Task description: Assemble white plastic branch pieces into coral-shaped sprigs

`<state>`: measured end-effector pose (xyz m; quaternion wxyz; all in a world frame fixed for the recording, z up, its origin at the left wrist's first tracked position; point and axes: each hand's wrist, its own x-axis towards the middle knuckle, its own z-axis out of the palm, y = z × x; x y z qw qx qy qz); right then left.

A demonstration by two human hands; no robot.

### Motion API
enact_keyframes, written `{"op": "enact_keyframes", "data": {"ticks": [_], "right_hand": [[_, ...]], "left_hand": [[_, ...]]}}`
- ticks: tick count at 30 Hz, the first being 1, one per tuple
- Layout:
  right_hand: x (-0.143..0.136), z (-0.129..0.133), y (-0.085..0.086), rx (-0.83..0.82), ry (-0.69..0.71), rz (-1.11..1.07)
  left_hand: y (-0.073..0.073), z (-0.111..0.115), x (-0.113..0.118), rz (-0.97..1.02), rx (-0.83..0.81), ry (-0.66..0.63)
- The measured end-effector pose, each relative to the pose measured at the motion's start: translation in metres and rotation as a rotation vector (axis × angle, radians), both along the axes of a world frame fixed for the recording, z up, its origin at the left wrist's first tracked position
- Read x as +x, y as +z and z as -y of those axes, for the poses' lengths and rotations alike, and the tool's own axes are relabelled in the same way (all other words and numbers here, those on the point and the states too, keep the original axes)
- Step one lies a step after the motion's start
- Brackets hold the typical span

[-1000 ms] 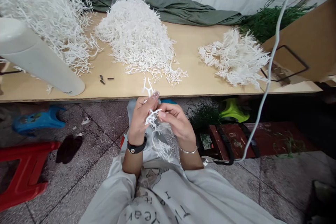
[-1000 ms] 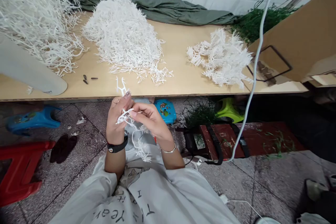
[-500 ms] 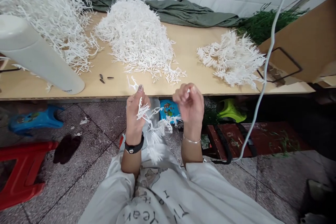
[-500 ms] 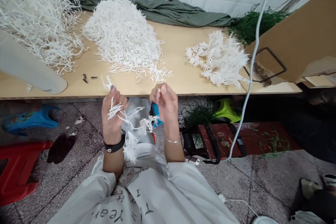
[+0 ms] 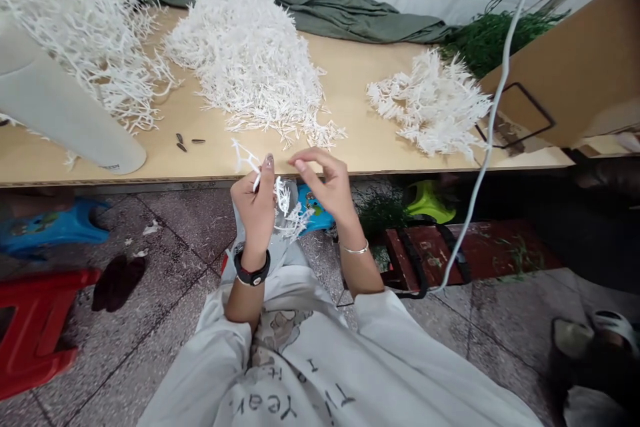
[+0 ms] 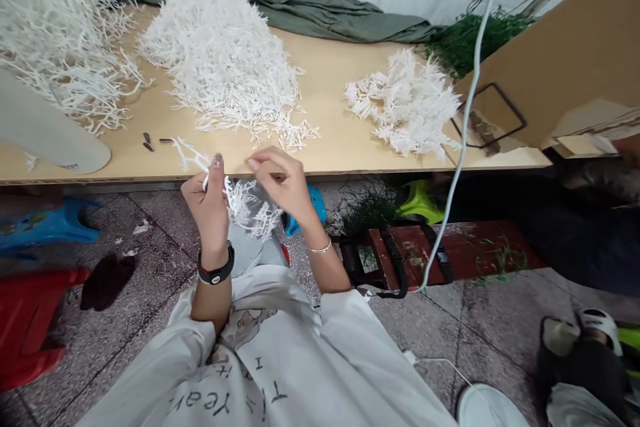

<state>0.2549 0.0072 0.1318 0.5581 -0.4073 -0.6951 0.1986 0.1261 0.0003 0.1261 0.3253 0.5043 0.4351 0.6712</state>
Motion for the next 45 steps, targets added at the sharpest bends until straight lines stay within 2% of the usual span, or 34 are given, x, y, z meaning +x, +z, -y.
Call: {"op": "enact_keyframes", "data": {"ticks": [2, 5, 8, 13, 15, 17, 20, 22, 28, 35, 38, 41, 45], "right_hand": [[-0.012, 0.018, 0.005, -0.013, 0.140, -0.001], [-0.019, 0.035, 0.006, -0.026, 0.177, 0.048], [-0.017, 0.041, 0.004, -0.125, 0.219, 0.022], [-0.016, 0.041, 0.001, -0.370, 0.428, -0.034], [-0.016, 0.040, 0.000, -0.402, 0.439, -0.058], [-0.017, 0.039, -0.002, -0.397, 0.381, -0.067], [-0.017, 0.039, -0.004, -0.345, 0.237, -0.058], [-0.017, 0.039, -0.005, -0.288, 0.207, -0.054], [-0.013, 0.041, -0.003, -0.215, 0.278, -0.040], [-0.013, 0.043, -0.007, -0.409, 0.446, -0.150], [-0.014, 0.044, -0.008, -0.453, 0.487, -0.189], [-0.015, 0.045, -0.008, -0.476, 0.520, -0.223], [-0.019, 0.047, -0.010, -0.595, 0.624, -0.376]], "left_hand": [[-0.003, -0.001, 0.000, -0.054, 0.063, 0.063], [-0.006, -0.002, -0.002, -0.094, 0.152, 0.126], [-0.004, -0.004, -0.006, -0.141, 0.168, 0.073], [0.002, -0.003, -0.011, -0.161, 0.086, -0.046], [0.005, -0.002, -0.011, -0.189, 0.027, -0.098], [0.006, -0.001, -0.011, -0.224, -0.004, -0.133], [0.005, 0.000, -0.011, -0.289, 0.019, -0.117], [0.005, 0.000, -0.011, -0.306, 0.030, -0.096], [0.006, 0.000, -0.015, -0.296, 0.050, -0.072], [0.003, 0.000, -0.015, -0.349, 0.042, -0.100], [0.004, 0.001, -0.016, -0.304, 0.028, -0.167], [0.005, 0.002, -0.018, -0.193, -0.003, -0.297], [0.008, 0.004, -0.017, -0.142, -0.050, -0.406]]}}
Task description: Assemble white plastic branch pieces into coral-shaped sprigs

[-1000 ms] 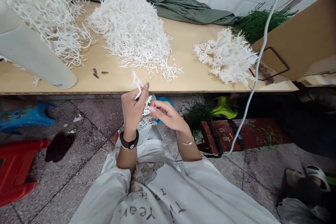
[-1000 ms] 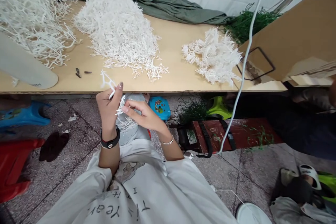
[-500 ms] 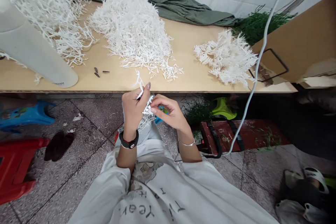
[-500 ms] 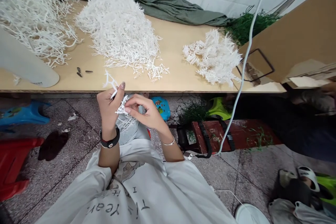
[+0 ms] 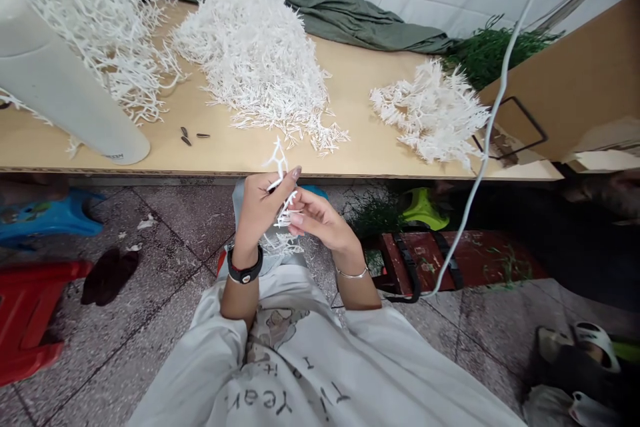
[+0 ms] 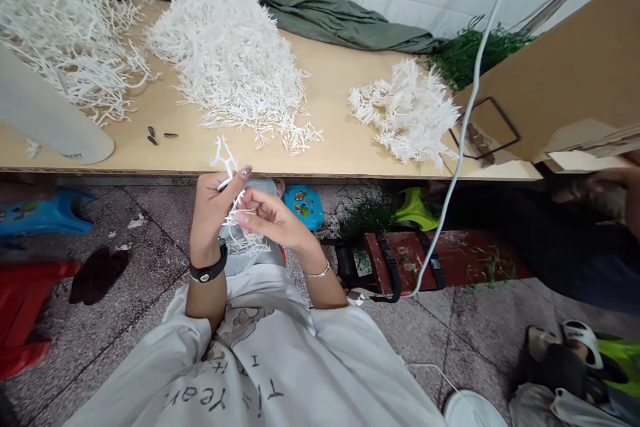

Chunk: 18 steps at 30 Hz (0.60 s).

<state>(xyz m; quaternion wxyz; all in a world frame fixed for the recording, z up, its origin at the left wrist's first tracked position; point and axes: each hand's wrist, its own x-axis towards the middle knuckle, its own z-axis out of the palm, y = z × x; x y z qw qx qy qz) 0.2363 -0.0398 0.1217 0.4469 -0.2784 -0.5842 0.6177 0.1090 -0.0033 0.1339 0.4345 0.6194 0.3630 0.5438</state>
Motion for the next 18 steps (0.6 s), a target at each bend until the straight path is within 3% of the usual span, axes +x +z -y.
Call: {"op": "enact_keyframes", "data": {"ticks": [5, 8, 13, 18], "right_hand": [[0.000, 0.000, 0.000, -0.032, -0.035, -0.007], [0.003, 0.000, 0.002, -0.048, 0.011, 0.005], [0.001, 0.000, -0.004, -0.225, 0.166, -0.153], [-0.008, 0.000, -0.008, -0.258, 0.176, -0.325]], "left_hand": [[0.002, 0.001, -0.001, -0.106, 0.068, 0.027], [0.002, 0.000, -0.005, -0.065, 0.066, -0.082], [0.001, 0.002, -0.004, 0.250, -0.269, -0.372], [0.003, 0.003, 0.004, 0.444, -0.462, -0.415]]}}
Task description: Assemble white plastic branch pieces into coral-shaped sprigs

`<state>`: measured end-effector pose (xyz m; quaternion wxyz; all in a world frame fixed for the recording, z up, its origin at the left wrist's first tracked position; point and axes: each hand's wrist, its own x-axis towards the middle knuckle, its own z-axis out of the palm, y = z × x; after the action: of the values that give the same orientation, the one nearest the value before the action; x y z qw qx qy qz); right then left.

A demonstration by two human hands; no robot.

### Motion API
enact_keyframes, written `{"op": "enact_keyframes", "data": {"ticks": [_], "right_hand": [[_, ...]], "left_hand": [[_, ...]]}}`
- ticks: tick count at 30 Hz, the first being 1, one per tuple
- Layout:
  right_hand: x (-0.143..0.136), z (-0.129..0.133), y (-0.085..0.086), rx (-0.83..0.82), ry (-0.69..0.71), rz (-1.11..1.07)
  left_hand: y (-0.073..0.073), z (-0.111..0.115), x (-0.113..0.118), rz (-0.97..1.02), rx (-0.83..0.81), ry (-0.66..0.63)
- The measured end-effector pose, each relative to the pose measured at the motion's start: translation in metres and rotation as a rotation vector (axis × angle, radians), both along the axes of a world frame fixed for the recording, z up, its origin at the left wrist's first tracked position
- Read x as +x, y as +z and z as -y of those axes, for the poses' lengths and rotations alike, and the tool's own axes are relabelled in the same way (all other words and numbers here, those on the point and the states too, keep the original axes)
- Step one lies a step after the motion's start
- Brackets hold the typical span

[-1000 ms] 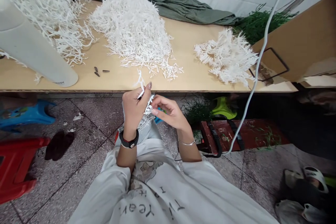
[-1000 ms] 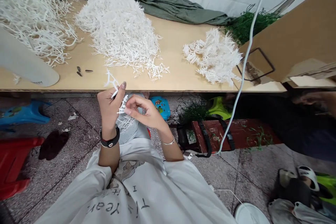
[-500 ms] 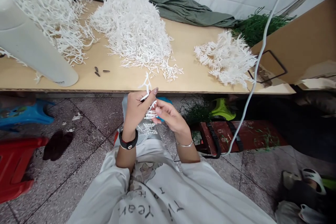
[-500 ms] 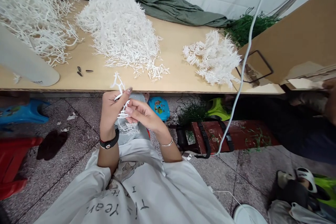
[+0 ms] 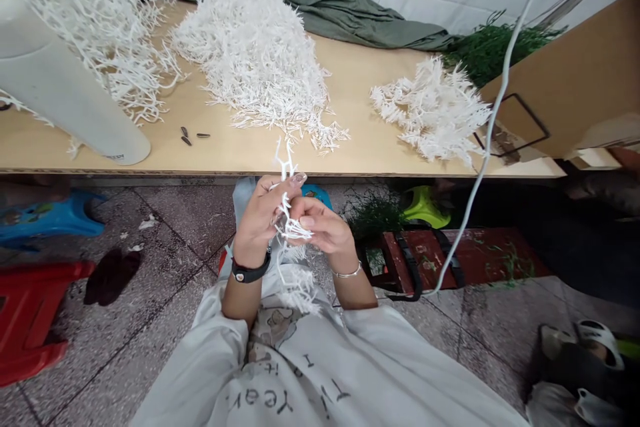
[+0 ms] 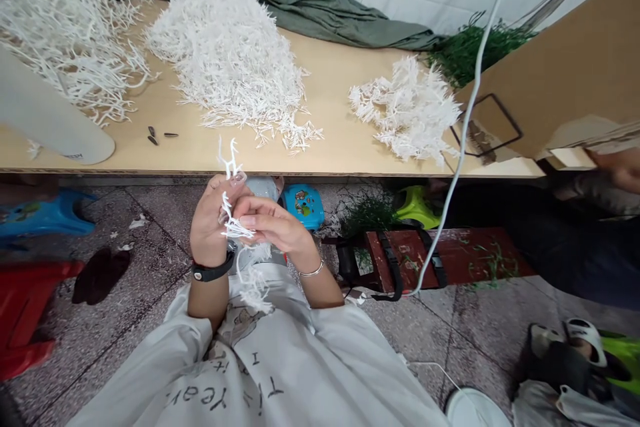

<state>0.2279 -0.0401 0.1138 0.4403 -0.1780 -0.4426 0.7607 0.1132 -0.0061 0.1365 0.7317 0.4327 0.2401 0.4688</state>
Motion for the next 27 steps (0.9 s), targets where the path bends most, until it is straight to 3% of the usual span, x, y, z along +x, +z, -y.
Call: {"op": "enact_keyframes", "data": {"ticks": [6, 16, 22, 24, 27], "right_hand": [[-0.007, -0.001, -0.004, 0.044, -0.053, -0.079], [-0.021, 0.000, -0.014, 0.134, -0.141, -0.230], [-0.015, -0.002, -0.013, 0.334, 0.076, -0.531], [-0.009, -0.002, -0.005, 0.374, 0.014, -0.518], [0.003, -0.003, 0.011, 0.419, -0.273, -0.256]], "left_hand": [[-0.002, 0.000, 0.002, 0.060, -0.056, 0.009], [0.012, 0.011, 0.004, 0.157, -0.095, 0.011], [0.009, 0.003, -0.007, 0.358, -0.179, -0.092], [0.010, 0.000, -0.009, 0.433, -0.177, -0.040], [0.011, 0.000, -0.008, 0.451, -0.107, 0.095]]}}
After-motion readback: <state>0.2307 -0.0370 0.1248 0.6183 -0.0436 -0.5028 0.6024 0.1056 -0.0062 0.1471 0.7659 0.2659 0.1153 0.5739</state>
